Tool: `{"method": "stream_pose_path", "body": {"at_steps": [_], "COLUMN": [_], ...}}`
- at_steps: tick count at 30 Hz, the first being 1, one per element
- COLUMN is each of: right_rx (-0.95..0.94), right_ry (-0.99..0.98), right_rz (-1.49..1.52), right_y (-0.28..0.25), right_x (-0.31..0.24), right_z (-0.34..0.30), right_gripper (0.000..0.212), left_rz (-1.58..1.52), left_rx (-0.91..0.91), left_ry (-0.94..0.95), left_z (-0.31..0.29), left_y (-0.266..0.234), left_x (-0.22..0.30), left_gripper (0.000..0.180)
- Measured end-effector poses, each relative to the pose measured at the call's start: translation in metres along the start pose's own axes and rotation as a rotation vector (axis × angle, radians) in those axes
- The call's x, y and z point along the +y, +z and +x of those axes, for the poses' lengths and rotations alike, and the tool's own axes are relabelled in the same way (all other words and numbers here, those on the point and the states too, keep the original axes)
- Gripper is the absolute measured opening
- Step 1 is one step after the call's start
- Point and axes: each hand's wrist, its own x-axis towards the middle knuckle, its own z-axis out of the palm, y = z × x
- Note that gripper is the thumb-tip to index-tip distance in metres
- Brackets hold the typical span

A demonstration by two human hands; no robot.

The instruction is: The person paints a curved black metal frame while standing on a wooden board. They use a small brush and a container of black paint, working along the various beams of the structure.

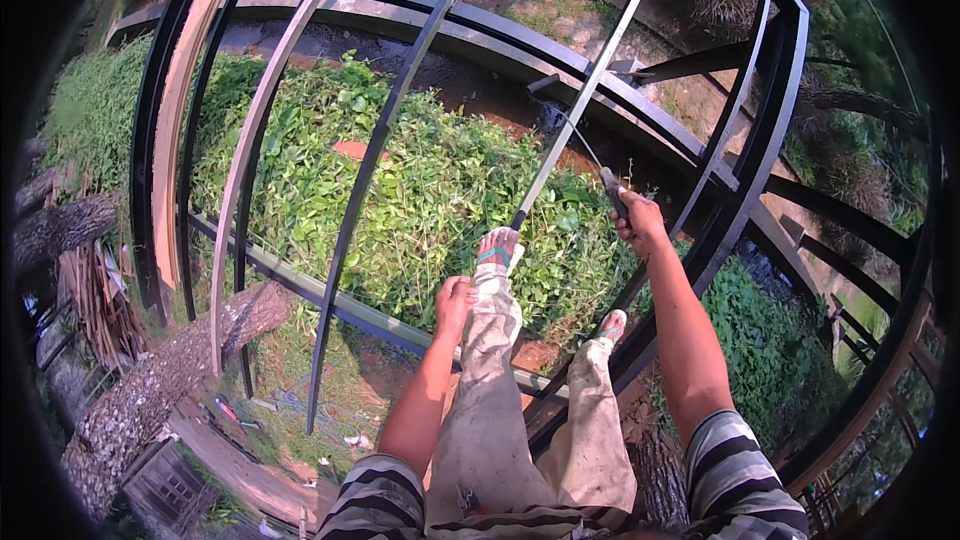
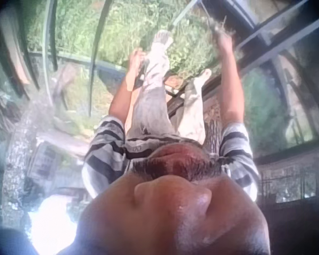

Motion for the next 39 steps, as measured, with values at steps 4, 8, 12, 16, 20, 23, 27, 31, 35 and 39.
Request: {"method": "stream_pose_path", "body": {"at_steps": [4,8,12,16,20,23,27,31,35,39], "right_rx": [-0.136,-0.140,-0.184,-0.196,-0.249,-0.193,-0.185,-0.262,-0.297,-0.451], "right_ry": [-0.065,-0.079,-0.162,-0.337,-0.352,-0.413,-0.486,-0.528,-0.596,-0.731], "right_rz": [-0.094,-0.229,-0.290,-0.475,-0.619,-0.655,-0.736,-0.797,-0.948,-1.060], "right_y": [-0.061,-0.110,-0.163,-0.253,-0.320,-0.369,-0.396,-0.410,-0.373,-0.299], "right_x": [0.066,0.132,0.178,0.188,0.188,0.167,0.154,0.138,0.096,0.074], "right_z": [-0.121,-0.221,-0.288,-0.310,-0.330,-0.337,-0.379,-0.387,-0.384,-0.413], "right_gripper": [0.035,0.022,0.021,0.025,0.025,0.023,0.025,0.021,0.025,0.022], "left_rz": [0.170,0.343,0.603,0.240,0.279,0.548,-0.194,-0.512,-0.761,-0.918], "left_rx": [0.199,0.376,0.489,0.394,0.410,0.198,0.401,0.542,0.636,0.596], "left_ry": [-0.008,-0.074,0.015,-0.094,-0.115,-0.208,-0.401,-0.132,-0.179,-0.346], "left_z": [-0.038,-0.112,-0.216,-0.350,-0.524,-0.573,-0.619,-0.637,-0.639,-0.649], "left_y": [-0.113,-0.181,-0.201,-0.134,-0.084,-0.034,0.039,0.059,0.095,0.147], "left_x": [-0.015,-0.077,-0.157,-0.257,-0.468,-0.548,-0.570,-0.537,-0.542,-0.591], "left_gripper": [0.024,0.028,0.033,0.029,0.025,0.027,0.031,0.033,0.028,0.020]}}
